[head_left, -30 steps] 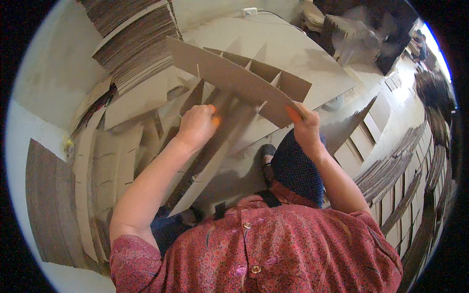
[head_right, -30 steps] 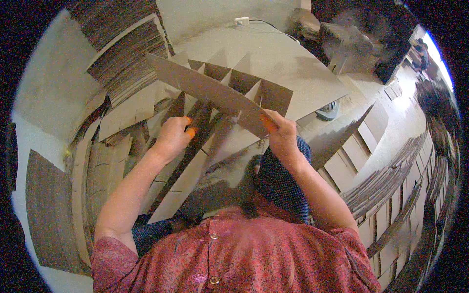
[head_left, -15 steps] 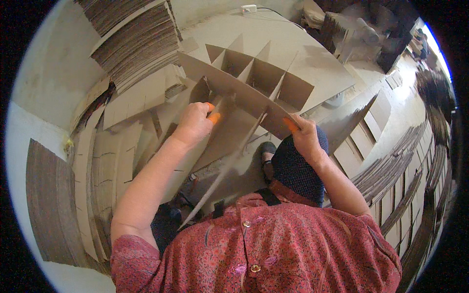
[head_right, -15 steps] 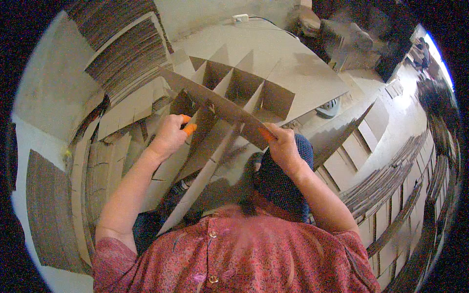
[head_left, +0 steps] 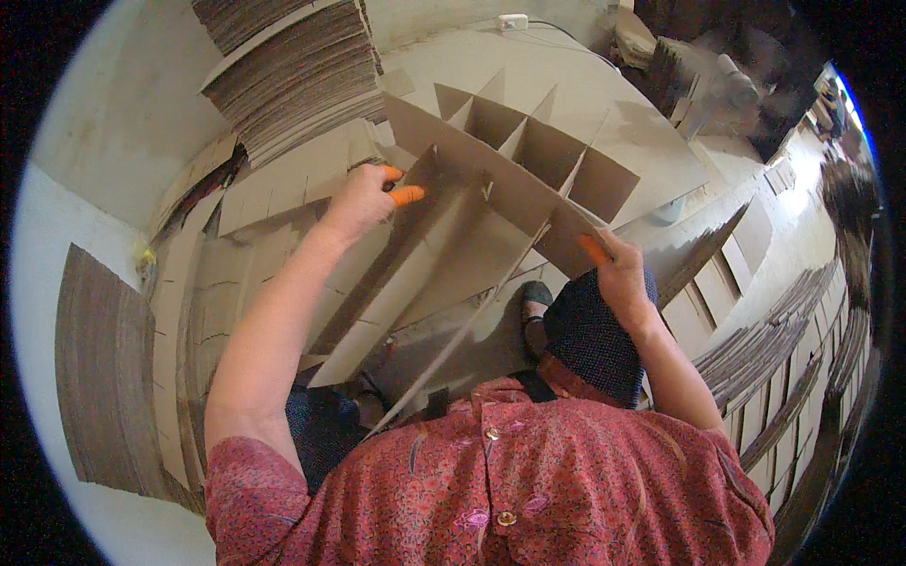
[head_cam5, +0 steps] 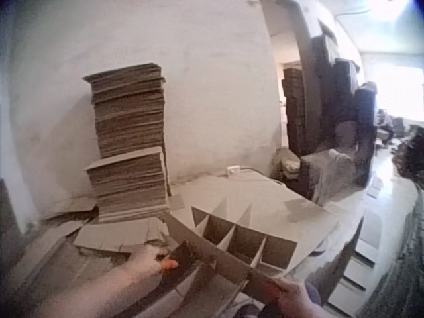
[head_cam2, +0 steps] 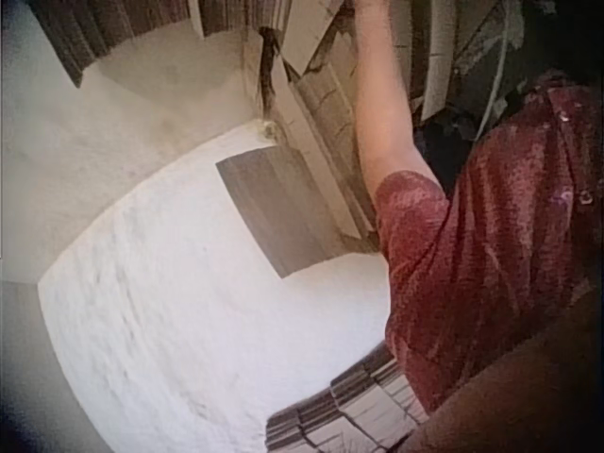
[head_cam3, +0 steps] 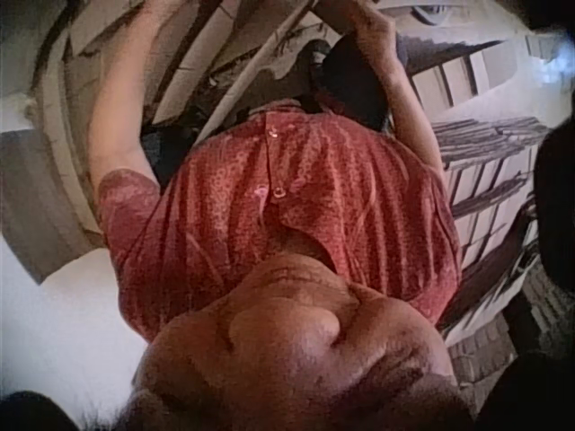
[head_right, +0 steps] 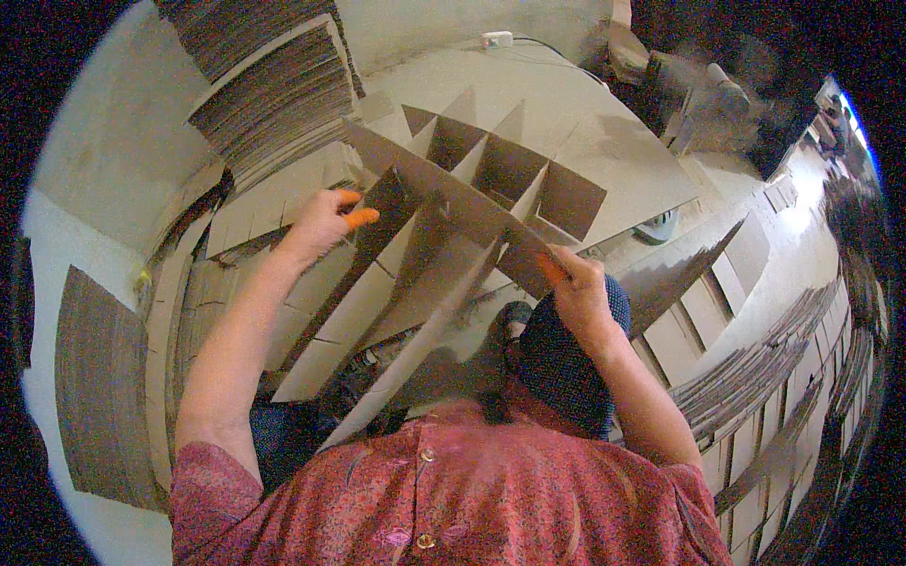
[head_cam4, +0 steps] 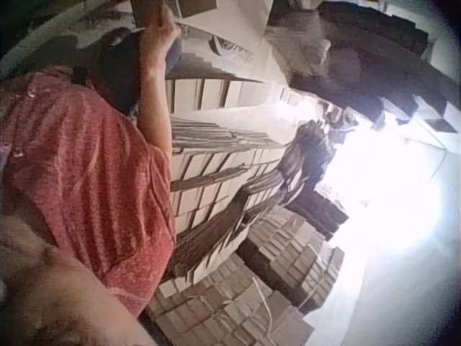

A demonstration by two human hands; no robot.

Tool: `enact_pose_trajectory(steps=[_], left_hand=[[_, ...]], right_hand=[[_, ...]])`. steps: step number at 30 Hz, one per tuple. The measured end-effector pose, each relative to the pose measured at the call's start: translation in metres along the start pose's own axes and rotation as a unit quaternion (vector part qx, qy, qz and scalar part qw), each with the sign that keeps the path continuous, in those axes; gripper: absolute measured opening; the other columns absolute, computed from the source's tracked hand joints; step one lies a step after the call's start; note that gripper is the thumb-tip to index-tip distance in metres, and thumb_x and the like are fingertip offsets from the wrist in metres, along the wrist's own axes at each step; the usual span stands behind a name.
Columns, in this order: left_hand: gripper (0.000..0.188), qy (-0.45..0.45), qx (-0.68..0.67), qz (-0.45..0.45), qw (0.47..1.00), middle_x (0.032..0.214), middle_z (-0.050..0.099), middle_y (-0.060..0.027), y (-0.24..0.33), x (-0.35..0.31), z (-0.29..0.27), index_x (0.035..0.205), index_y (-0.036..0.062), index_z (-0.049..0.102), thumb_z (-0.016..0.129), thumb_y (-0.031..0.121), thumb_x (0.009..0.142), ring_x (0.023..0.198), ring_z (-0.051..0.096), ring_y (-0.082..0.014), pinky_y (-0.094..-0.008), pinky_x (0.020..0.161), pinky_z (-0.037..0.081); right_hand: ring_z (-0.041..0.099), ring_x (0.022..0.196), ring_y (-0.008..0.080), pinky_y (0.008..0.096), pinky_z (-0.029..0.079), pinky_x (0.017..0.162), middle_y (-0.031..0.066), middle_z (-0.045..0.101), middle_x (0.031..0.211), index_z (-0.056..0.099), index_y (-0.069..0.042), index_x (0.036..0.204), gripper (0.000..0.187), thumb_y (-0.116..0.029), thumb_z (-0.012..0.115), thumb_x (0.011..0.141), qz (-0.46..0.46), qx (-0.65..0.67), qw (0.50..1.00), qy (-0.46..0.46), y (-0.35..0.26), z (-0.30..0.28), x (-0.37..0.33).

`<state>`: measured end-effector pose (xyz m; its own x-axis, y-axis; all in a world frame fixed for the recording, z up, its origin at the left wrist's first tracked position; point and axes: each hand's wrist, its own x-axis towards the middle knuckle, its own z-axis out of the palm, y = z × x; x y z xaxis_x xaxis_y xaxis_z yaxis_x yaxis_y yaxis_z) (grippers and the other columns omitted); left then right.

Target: The person sits on the floor and repeatedly folds pre-cut cardboard sheets into multi-compartment dividers. They pick up flat sheets, fold along scored lines, and stack the finished dividers to the right.

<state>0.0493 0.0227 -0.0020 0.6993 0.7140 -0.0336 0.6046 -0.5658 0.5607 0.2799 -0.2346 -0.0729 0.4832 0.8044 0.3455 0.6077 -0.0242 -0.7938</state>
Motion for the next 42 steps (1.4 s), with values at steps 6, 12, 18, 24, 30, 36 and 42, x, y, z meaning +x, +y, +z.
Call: enact_pose_trajectory(steps=[6, 12, 18, 24, 30, 36, 42], left_hand=[[0.018, 0.130, 0.176, 0.027, 0.975, 0.069, 0.059, -0.0224, -0.024, 0.008, 0.013, 0.074, -0.0021, 0.060, 0.063, 0.015, 0.075, 0.064, 0.058, -0.0354, -0.0428, 0.062, 0.046], [0.022, -0.003, -0.041, -0.039, 0.998, 0.060, 0.054, -0.0103, -0.014, 0.004, -0.007, 0.083, 0.0001, 0.063, 0.063, 0.022, 0.079, 0.056, 0.051, -0.0187, -0.0336, 0.054, 0.041], [0.062, 0.212, 0.140, 0.037, 0.967, 0.109, 0.060, -0.0163, -0.116, 0.009, -0.036, 0.118, 0.0063, 0.055, 0.070, 0.043, 0.071, 0.100, 0.056, -0.0327, -0.0379, 0.086, 0.044], [0.039, 0.197, 0.068, -0.054, 0.977, 0.107, 0.060, -0.0165, -0.236, 0.021, -0.024, 0.116, 0.0114, 0.056, 0.061, 0.027, 0.080, 0.096, 0.058, -0.0317, -0.0388, 0.082, 0.046], [0.021, 0.362, 0.154, -0.040, 0.918, 0.091, 0.064, -0.0155, -0.137, 0.019, -0.049, 0.103, 0.0077, 0.063, 0.054, 0.009, 0.084, 0.082, 0.061, -0.0312, -0.0389, 0.069, 0.048], [0.026, 0.392, 0.037, 0.216, 0.893, 0.101, 0.063, -0.0149, -0.019, -0.044, -0.025, 0.106, 0.0044, 0.062, 0.056, 0.002, 0.081, 0.089, 0.062, -0.0263, -0.0323, 0.077, 0.048], [0.040, 0.159, 0.020, 0.446, 0.881, 0.115, 0.056, -0.0168, 0.046, -0.085, 0.017, 0.113, 0.0034, 0.057, 0.066, 0.006, 0.075, 0.110, 0.053, -0.0301, -0.0335, 0.088, 0.045]], right_hand=[[0.058, 0.071, 0.0143, 0.0293, 0.046, 0.066, 0.0173, 0.064, 0.080, 0.062, 0.001, 0.095, 0.013, -0.004, 0.058, 0.083, 0.018, 0.028, 0.999, -0.001, -0.023, -0.008, 0.000], [0.062, 0.075, 0.0183, 0.0315, 0.047, 0.068, 0.0174, 0.065, 0.082, 0.062, 0.000, 0.096, 0.015, -0.002, 0.058, 0.082, 0.010, -0.015, 0.999, -0.047, -0.016, 0.001, 0.004], [0.061, 0.065, 0.0215, 0.0323, 0.047, 0.061, 0.0203, 0.062, 0.075, 0.062, -0.001, 0.096, 0.014, -0.007, 0.056, 0.085, -0.010, -0.044, 0.999, 0.001, -0.002, 0.014, 0.031], [0.062, 0.069, 0.0245, 0.0327, 0.047, 0.064, 0.0198, 0.063, 0.078, 0.060, -0.002, 0.103, 0.022, -0.011, 0.059, 0.084, 0.007, -0.064, 0.998, -0.023, 0.015, 0.028, 0.047], [0.057, 0.101, 0.0232, 0.0301, 0.043, 0.085, 0.0172, 0.060, 0.109, 0.049, -0.001, 0.121, 0.042, -0.012, 0.062, 0.082, -0.081, -0.063, 0.986, 0.128, 0.005, 0.022, 0.045], [0.059, 0.098, 0.0230, 0.0329, 0.047, 0.084, 0.0163, 0.059, 0.109, 0.048, 0.003, 0.120, 0.043, -0.027, 0.054, 0.089, 0.080, 0.335, 0.938, -0.028, -0.085, 0.018, 0.050], [0.060, 0.079, 0.0141, 0.0267, 0.048, 0.070, 0.0063, 0.064, 0.091, 0.059, 0.001, 0.103, 0.026, -0.019, 0.055, 0.087, 0.036, 0.419, 0.907, -0.038, -0.091, 0.024, 0.046]])
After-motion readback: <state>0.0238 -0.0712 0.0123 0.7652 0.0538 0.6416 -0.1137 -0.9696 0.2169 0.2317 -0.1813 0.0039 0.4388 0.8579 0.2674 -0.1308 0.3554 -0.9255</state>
